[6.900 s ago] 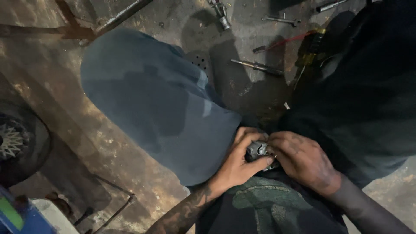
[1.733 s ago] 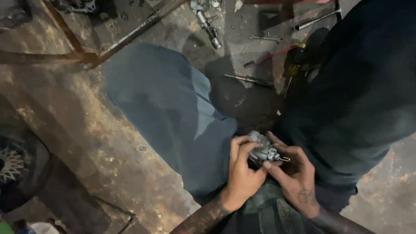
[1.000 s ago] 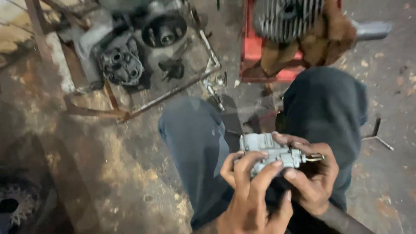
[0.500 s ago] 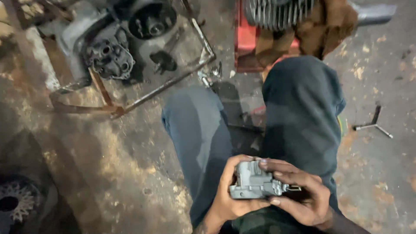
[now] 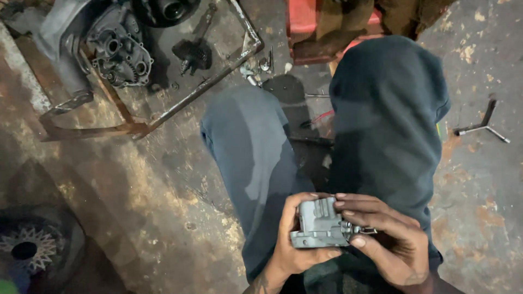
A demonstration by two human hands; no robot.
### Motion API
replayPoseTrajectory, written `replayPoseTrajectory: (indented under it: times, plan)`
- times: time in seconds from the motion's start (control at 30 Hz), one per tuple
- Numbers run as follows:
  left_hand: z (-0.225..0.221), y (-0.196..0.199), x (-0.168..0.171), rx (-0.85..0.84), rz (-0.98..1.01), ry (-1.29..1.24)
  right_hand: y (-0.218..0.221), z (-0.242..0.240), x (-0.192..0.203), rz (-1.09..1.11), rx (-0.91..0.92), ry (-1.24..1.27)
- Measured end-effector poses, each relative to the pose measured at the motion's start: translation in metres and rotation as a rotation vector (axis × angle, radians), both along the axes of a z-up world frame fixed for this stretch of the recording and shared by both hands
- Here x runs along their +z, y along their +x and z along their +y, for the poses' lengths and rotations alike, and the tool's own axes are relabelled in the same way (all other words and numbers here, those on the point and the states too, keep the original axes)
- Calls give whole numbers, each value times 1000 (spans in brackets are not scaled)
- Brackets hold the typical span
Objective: Disassembling a motorcycle carburetor using a screwdriver to remove screws and inspect internal parts
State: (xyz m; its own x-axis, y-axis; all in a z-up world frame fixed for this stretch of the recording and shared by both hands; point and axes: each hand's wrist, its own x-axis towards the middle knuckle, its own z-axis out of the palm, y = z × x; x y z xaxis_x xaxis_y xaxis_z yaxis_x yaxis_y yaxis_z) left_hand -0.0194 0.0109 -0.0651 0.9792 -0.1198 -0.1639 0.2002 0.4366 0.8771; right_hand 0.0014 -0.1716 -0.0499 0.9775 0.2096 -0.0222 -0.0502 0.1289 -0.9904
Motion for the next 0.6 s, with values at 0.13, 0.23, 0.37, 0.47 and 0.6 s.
replayPoseTrajectory:
  times: [0.13,0.23,0.37,0.47,0.6]
  plan:
    - [1,-3,-4,-6,45,30,2,-2,3,12,-10,-81]
    - [0,-4,-2,-2,12,31,-2,-3,1,-30,-19,-80]
    - [1,-8,-7,-2,16,29,-4,-5,-3,-23,-27,-92]
    - [0,-9,-5,9,6,13,-5,-8,-4,-28,-10,-83]
    - [1,-10,-6,5,-9,16,-6,-9,-7,-33,3,-43]
